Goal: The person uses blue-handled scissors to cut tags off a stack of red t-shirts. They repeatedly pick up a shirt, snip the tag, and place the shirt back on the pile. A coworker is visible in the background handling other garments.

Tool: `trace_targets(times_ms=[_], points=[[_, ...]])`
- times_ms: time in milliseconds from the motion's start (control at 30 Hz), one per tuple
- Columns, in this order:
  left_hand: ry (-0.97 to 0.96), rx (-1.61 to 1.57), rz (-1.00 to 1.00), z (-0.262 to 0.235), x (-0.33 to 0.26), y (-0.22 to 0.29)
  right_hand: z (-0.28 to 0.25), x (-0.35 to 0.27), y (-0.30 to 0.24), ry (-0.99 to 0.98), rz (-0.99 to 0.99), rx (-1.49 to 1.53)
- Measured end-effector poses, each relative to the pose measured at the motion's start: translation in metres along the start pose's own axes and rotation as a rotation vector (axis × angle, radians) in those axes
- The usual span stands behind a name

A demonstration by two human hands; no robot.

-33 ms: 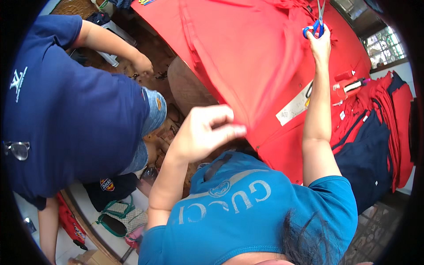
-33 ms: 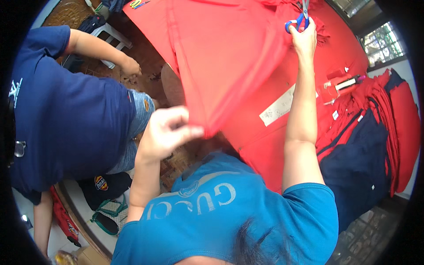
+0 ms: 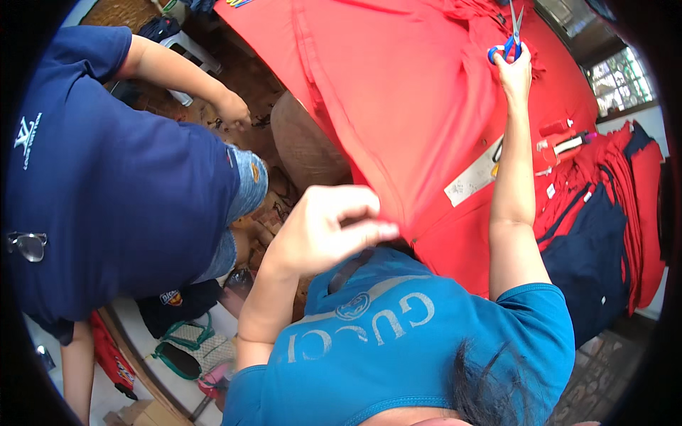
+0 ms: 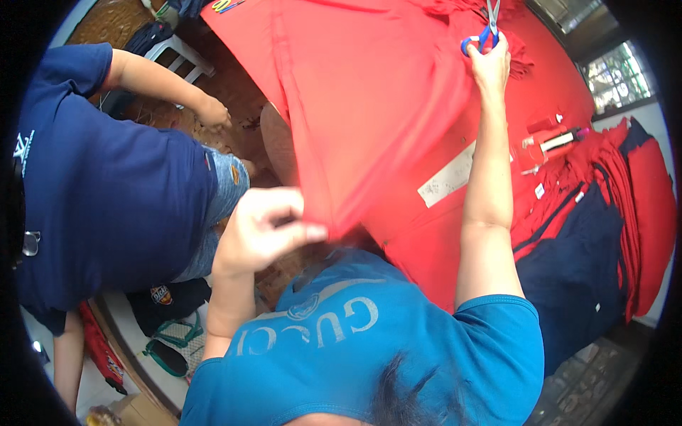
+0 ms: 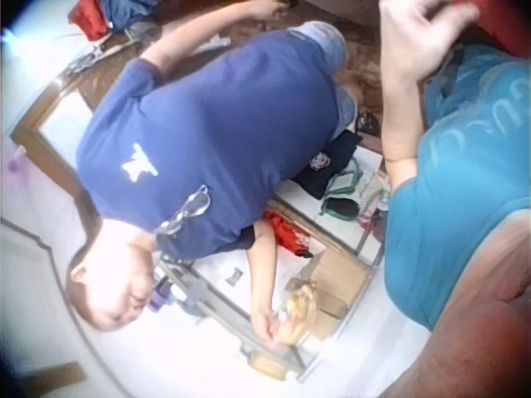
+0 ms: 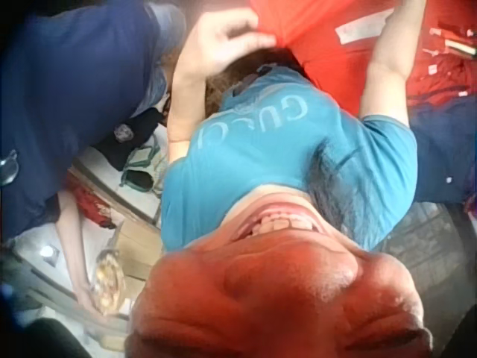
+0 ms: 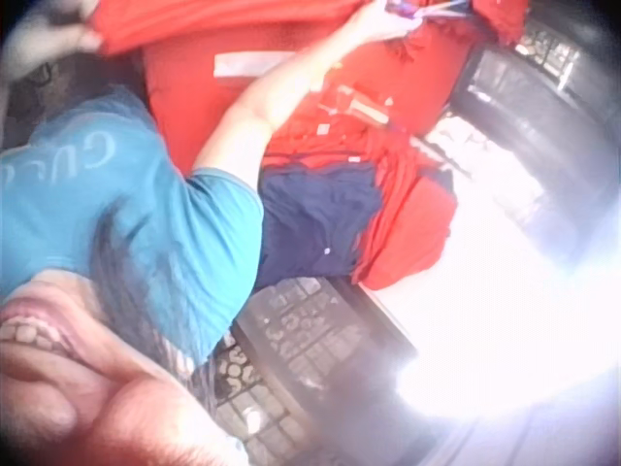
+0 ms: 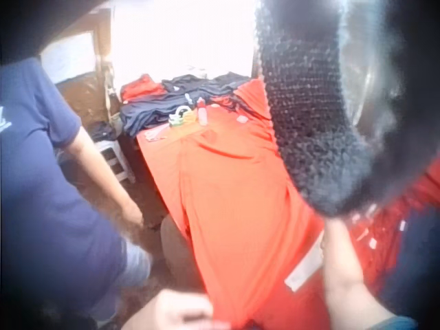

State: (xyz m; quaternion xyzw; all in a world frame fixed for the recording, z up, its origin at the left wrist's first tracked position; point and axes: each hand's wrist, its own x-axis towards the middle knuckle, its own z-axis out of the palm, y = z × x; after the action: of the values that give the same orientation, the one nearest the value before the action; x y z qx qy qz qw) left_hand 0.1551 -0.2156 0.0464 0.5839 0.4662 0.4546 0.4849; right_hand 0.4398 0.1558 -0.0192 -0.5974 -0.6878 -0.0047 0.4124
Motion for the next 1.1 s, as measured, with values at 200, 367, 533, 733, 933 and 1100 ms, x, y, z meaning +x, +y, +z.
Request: trace_targets(times_ms=[200,367,533,733,933,1100], points=[[0.067,0.026,-0.025,-0.005,0.000,0.026,0.071,-0.002,0.042,-0.123,-0.015,-0.227],[-0.040,-0.053,0.035,-0.053,0.026,0.031,0.067,0.063,0.115,-0.031,0.269,0.553],[0.370,-0.179,0.452,-0.218,0.197,0.013,0.100,0.209,0.065,0.101,0.172,1.145],[0.322,0.110,-0.205,-0.195,0.258,-0.077,0.163,0.217,-0.005,-0.017,0.354,1.092],[0.618,0.523,-0.378,-0.115,0.197,-0.203,0.142,0.028,-0.090,-0.531,0.159,1.000],[0.723,0.961,0.055,-0.111,0.225,-0.200,0.165,-0.041,-0.152,-0.363,-0.399,0.752]])
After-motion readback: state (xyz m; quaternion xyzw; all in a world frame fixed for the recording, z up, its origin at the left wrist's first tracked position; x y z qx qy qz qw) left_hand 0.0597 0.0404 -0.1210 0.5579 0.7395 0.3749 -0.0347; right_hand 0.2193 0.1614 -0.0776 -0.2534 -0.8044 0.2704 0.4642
